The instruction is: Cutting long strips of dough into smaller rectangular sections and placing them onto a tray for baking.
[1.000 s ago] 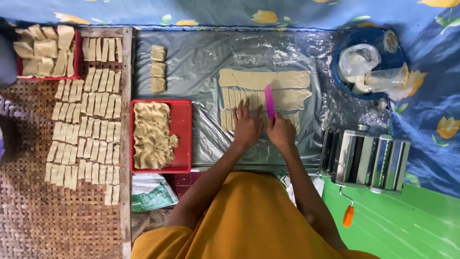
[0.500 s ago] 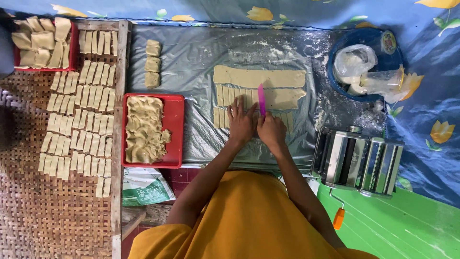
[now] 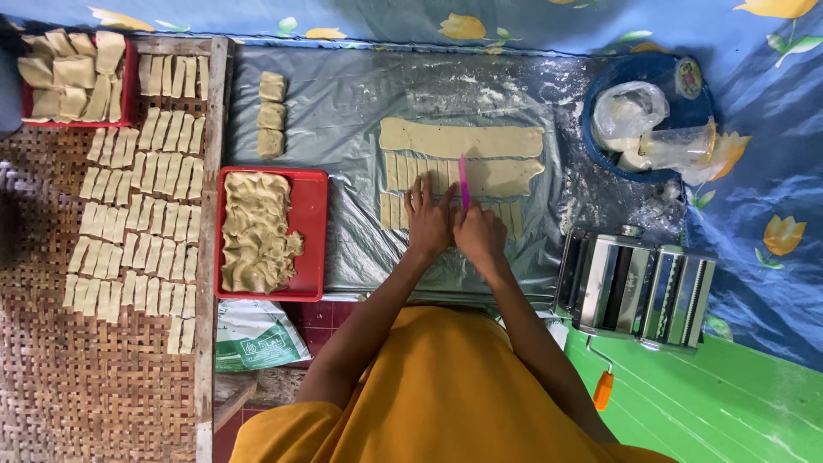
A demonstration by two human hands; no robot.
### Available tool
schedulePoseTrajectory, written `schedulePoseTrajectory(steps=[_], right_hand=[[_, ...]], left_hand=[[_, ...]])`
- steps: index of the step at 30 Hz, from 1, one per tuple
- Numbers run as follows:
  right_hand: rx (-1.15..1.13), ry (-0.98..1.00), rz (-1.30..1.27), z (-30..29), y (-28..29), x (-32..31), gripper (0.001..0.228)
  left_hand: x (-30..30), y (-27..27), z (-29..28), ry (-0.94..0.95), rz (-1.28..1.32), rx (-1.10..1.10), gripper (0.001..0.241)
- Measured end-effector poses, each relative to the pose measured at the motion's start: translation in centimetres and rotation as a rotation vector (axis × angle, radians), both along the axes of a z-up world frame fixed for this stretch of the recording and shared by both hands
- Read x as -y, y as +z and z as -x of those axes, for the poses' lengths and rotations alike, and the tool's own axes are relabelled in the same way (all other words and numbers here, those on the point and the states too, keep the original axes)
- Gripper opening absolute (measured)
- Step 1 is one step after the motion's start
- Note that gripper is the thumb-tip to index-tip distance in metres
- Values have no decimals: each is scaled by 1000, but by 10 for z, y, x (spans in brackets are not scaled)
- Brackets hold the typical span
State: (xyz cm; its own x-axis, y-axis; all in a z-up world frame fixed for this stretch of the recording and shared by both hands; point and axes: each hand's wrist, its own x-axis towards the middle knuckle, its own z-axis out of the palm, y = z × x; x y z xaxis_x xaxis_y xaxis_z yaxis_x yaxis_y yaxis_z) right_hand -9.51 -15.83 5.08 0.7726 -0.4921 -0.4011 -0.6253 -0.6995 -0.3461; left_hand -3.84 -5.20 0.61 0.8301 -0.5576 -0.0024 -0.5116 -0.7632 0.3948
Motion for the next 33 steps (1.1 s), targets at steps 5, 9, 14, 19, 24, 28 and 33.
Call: schedulePoseTrajectory(steps=[5, 9, 14, 19, 24, 28, 33], right_hand=[[38, 3, -50, 13, 22, -10, 40], [-8, 11, -44, 25, 24, -14, 41], [-71, -16, -70, 40, 10, -12, 44], [-150, -15, -39, 45, 15, -12, 43], [-113, -44, -75, 36, 42, -18, 44], [-74, -46, -66, 20, 32, -15, 42], [21, 1, 27, 3, 4, -6, 43]], left_hand=[[-2, 0, 0, -15, 20, 43, 45], [-1, -12, 0, -4, 82, 50, 44], [-1, -8, -2, -3, 120, 54, 44], [-1, -10, -3, -6, 103, 60, 45], [-2, -7, -5, -4, 90, 21, 44], [-4, -7, -4, -2, 100, 3, 46], [-6, -11, -3, -6, 60, -14, 45]])
